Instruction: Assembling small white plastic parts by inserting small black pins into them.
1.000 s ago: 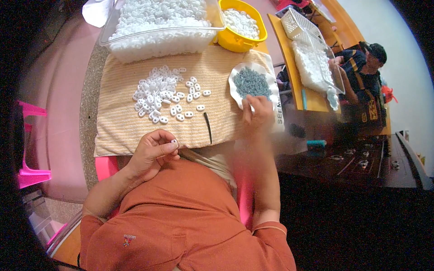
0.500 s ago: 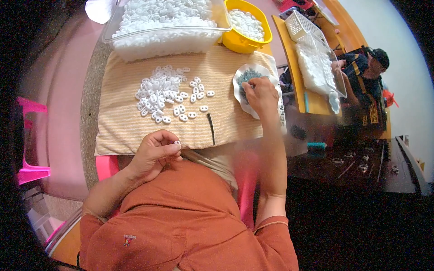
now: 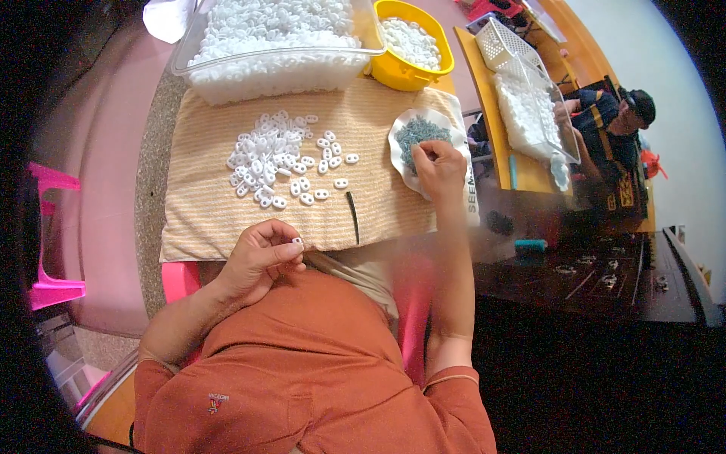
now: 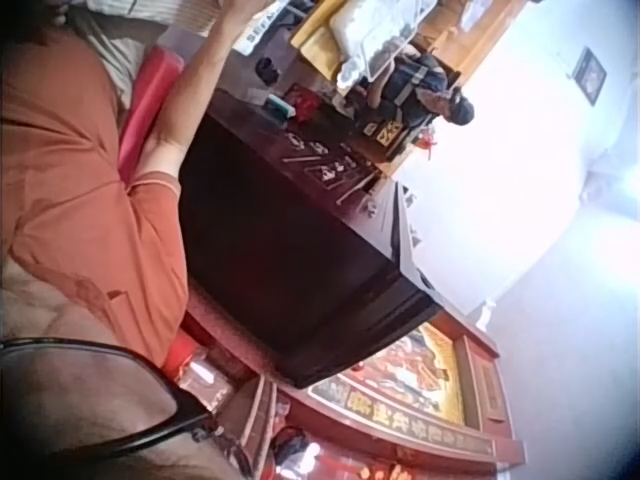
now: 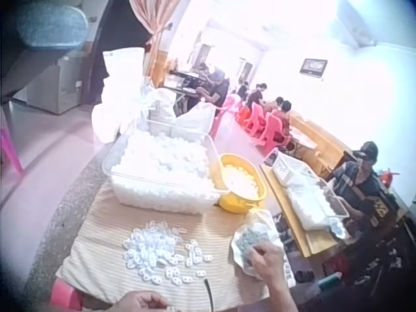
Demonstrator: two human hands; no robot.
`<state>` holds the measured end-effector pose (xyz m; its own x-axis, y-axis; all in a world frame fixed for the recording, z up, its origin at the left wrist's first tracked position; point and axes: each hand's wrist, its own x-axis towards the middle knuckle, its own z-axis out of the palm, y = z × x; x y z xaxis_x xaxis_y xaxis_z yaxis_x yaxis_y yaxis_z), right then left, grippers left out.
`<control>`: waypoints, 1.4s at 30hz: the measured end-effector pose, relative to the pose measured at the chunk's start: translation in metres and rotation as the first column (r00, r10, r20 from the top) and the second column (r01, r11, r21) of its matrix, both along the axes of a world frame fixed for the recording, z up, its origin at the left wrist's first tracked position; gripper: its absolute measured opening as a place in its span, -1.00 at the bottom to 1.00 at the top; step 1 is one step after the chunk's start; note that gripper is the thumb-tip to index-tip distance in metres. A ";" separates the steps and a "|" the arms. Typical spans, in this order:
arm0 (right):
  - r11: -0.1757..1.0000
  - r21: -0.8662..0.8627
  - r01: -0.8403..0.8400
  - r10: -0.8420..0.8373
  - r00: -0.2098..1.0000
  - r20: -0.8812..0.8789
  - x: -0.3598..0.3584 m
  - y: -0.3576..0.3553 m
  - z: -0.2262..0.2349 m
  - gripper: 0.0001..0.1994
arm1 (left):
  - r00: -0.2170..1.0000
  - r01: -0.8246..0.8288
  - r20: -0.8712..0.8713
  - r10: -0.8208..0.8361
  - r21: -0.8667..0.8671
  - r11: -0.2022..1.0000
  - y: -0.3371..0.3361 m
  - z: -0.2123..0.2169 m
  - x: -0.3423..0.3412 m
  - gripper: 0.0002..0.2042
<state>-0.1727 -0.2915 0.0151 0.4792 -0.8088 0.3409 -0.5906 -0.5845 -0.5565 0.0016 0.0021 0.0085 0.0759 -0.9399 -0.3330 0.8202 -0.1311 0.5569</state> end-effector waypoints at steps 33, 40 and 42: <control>0.697 0.145 -0.702 0.685 0.712 0.157 0.028 0.165 0.033 -0.82 | 0.958 0.008 0.288 -0.004 -0.015 1.000 0.002 -0.001 -0.006 -0.78; 0.713 0.103 -0.693 0.684 0.721 0.115 0.029 0.172 0.036 -0.80 | 0.895 0.030 0.446 -0.019 -0.019 0.999 0.003 -0.005 -0.005 -0.81; 0.702 0.189 -0.687 0.673 0.726 0.139 0.026 0.171 0.036 -0.82 | 0.902 0.040 0.430 -0.032 -0.010 0.999 0.003 -0.004 -0.005 -0.82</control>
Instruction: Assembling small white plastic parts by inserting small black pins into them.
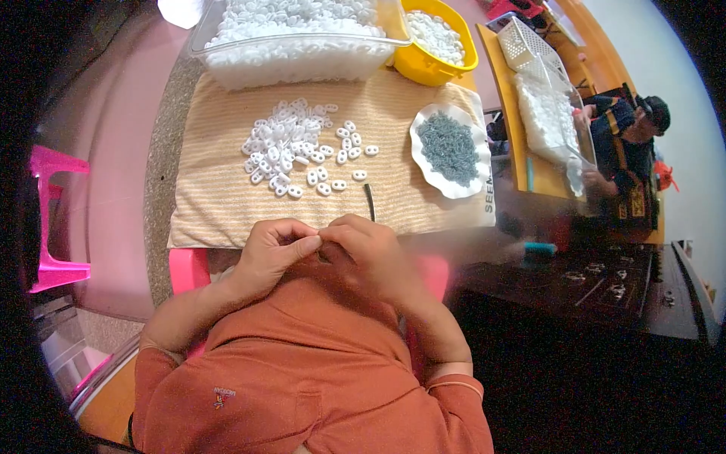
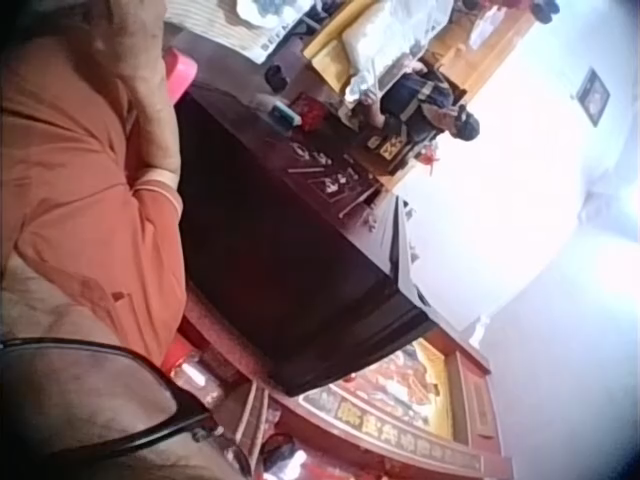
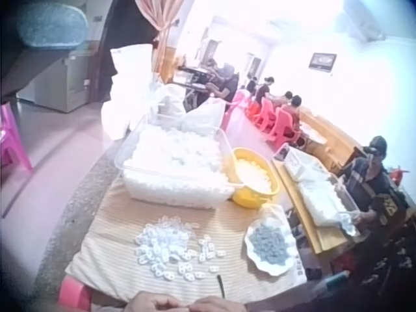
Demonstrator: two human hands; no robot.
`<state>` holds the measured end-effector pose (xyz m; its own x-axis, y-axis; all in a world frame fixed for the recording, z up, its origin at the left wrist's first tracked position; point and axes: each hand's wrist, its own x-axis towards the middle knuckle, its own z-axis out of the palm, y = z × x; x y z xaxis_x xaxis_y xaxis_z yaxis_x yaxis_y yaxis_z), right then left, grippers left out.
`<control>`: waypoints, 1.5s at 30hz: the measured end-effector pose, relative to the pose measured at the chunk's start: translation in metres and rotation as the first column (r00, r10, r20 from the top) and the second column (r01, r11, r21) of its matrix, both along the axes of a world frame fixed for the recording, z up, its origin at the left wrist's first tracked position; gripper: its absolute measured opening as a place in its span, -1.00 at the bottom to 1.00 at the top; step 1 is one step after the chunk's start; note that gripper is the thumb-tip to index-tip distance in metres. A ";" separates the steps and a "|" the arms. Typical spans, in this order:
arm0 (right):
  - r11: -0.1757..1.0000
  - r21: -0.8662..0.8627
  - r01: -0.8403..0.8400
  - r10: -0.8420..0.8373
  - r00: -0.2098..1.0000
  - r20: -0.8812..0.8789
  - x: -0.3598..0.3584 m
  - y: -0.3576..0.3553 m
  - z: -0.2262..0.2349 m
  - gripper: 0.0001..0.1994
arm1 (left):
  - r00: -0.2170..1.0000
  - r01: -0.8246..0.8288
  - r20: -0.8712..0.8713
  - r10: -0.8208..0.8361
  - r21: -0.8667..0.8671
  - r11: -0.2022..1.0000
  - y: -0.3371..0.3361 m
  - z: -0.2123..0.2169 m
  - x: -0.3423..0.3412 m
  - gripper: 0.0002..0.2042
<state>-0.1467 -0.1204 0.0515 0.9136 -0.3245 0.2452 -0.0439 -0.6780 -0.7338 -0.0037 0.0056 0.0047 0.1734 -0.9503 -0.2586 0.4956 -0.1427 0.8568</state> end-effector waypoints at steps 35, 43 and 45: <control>0.642 0.724 0.253 -0.487 0.864 0.130 -0.054 -0.067 -0.031 -0.90 | 0.311 0.196 0.896 0.315 -0.385 0.902 -0.119 0.015 -0.009 -0.92; 0.598 0.761 0.254 -0.507 0.854 0.114 -0.055 -0.065 -0.034 -0.87 | 0.380 0.100 0.855 0.354 -0.418 0.903 -0.112 0.007 -0.001 -0.91; 0.590 0.765 0.258 -0.506 0.857 0.101 -0.056 -0.063 -0.036 -0.87 | 0.421 0.064 0.844 0.332 -0.392 0.918 -0.104 0.009 -0.004 -0.90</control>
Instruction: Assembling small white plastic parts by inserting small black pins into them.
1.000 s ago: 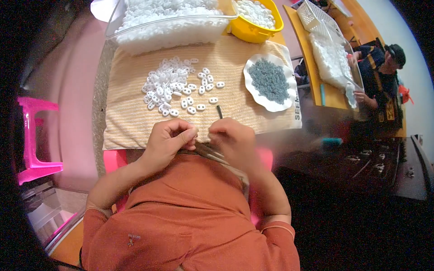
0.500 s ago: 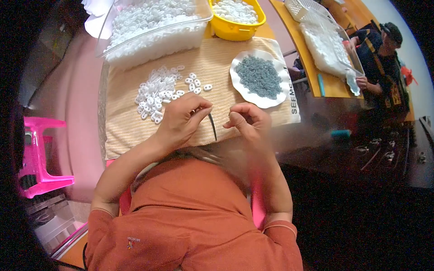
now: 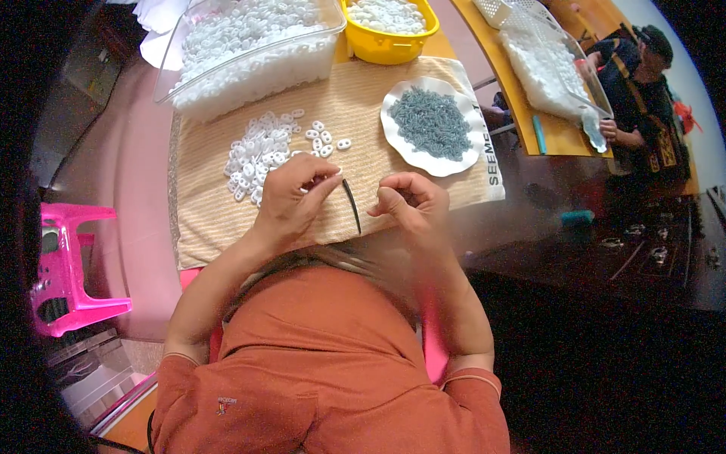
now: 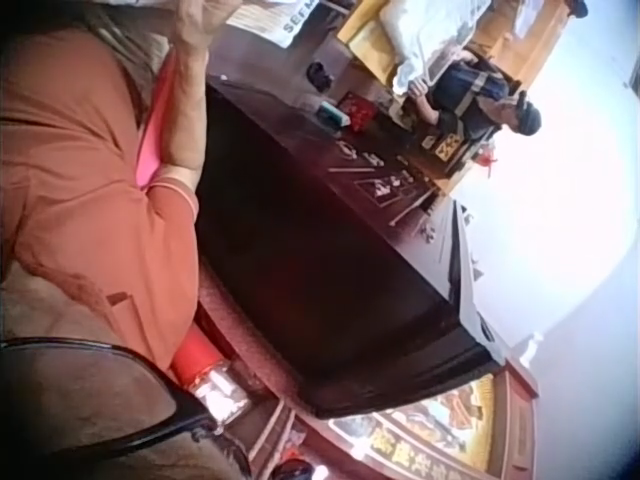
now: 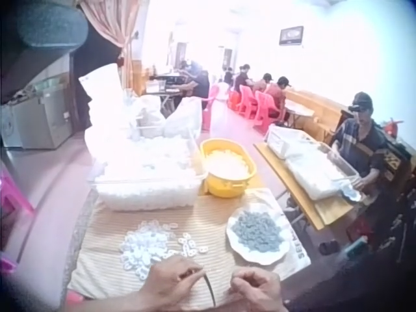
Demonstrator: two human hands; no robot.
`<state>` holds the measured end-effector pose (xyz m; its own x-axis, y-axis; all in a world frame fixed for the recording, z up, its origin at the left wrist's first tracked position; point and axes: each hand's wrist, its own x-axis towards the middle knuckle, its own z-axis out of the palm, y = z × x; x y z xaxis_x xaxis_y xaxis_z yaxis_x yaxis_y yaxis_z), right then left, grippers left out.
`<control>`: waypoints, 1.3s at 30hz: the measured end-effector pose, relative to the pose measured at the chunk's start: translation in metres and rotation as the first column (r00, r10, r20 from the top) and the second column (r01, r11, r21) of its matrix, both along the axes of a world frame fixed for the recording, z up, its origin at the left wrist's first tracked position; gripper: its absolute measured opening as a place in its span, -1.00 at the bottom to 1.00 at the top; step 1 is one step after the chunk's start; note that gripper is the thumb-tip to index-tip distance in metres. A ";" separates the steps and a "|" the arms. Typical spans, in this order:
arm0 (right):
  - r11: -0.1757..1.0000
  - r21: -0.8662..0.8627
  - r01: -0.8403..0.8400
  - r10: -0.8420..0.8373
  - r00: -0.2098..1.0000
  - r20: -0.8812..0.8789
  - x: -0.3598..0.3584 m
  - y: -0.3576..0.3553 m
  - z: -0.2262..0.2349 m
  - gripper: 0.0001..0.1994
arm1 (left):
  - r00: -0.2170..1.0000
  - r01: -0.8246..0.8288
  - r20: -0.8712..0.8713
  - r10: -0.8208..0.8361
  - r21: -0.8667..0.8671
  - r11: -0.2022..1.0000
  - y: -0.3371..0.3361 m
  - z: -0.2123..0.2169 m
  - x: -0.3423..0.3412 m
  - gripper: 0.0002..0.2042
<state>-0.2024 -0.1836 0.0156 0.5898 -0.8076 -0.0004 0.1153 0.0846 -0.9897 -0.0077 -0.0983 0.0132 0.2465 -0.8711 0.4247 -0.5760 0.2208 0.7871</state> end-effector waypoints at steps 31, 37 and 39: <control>0.979 0.108 -0.172 0.155 0.976 0.150 0.020 0.032 -0.008 -0.88 | 0.260 0.489 -0.966 0.012 0.142 0.861 0.041 0.001 -0.024 -0.80; 0.972 0.188 -0.138 0.123 0.988 0.090 0.021 0.031 -0.009 -0.87 | 0.320 0.463 -0.947 -0.019 0.139 0.875 0.040 -0.003 -0.023 -0.80; 0.975 0.174 -0.137 0.127 0.990 0.065 0.020 0.031 -0.008 -0.88 | 0.340 0.456 -0.940 -0.011 0.154 0.877 0.039 -0.003 -0.022 -0.80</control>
